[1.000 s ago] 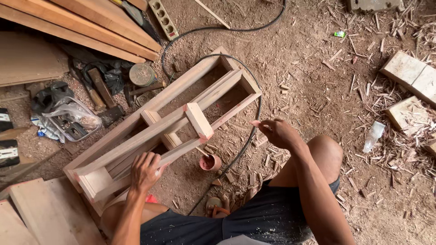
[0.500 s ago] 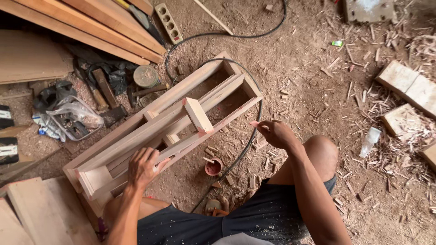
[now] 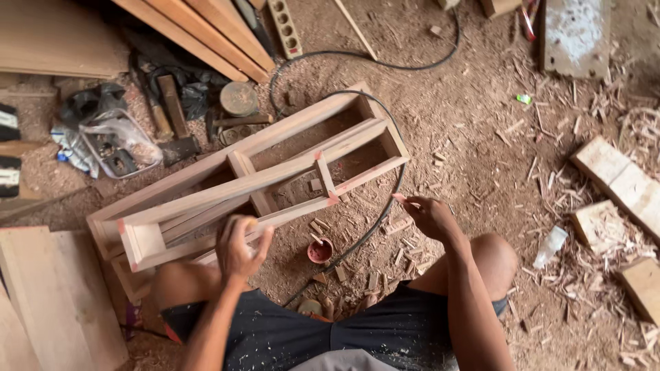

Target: The person sits on the floor and uses a small stick to scoop reddish filler from a container, then applies it to gaps and nail holes on a wooden frame. They repeatedly dip the stick and spread the filler along the edges and joints of the frame.

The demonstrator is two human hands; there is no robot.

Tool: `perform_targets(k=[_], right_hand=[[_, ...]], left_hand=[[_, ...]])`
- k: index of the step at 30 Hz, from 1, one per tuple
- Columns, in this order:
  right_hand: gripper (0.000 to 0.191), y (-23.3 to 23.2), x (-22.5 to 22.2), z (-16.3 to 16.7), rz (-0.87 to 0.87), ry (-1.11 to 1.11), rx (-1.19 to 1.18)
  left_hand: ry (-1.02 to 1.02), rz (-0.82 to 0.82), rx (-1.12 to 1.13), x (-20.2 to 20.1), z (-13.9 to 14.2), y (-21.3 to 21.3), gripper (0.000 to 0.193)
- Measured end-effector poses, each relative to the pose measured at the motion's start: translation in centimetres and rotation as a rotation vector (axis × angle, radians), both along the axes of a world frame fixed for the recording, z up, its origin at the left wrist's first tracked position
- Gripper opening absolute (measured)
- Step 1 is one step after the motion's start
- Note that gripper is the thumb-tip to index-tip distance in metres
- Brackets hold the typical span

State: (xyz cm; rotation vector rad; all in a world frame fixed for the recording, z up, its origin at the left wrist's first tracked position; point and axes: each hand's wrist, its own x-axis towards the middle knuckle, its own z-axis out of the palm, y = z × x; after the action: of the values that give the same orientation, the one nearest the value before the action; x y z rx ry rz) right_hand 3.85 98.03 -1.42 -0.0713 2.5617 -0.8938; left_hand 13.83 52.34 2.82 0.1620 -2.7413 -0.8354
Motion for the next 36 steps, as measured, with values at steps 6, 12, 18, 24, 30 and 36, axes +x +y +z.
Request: perform_targets(k=[6,12,18,24,30,36], right_hand=[[0.033,0.9,-0.1,-0.5,0.006,0.095,-0.099],[0.036,0.5,0.5,0.3,0.022,-0.064,-0.012],[0.037,1.3,0.5,1.6,-0.052,-0.111,0.001],[0.041,0.2,0.5,1.3,-0.024,-0.072,0.005],[0.044,-0.5,1.3,3.2,-0.056,-0.091,-0.014],[0.05,0.7,2.4,4.8,-0.216,-0.191,-0.251]], left_hand=[[-0.489,1.039,1.577,0.2,2.9,1.4,0.076],[-0.274,0.98,1.7,-0.5,-1.5,-2.7,0.058],[-0.083,0.496,1.736,2.2,-5.7,-3.6,0.034],[0.06,0.238,1.72,0.4,-3.7,-4.6,0.033],[0.189,0.125,1.721,-0.4,-0.1,-3.6,0.037],[0.094,0.27,1.779,-1.4,0.5,-3.3,0.036]])
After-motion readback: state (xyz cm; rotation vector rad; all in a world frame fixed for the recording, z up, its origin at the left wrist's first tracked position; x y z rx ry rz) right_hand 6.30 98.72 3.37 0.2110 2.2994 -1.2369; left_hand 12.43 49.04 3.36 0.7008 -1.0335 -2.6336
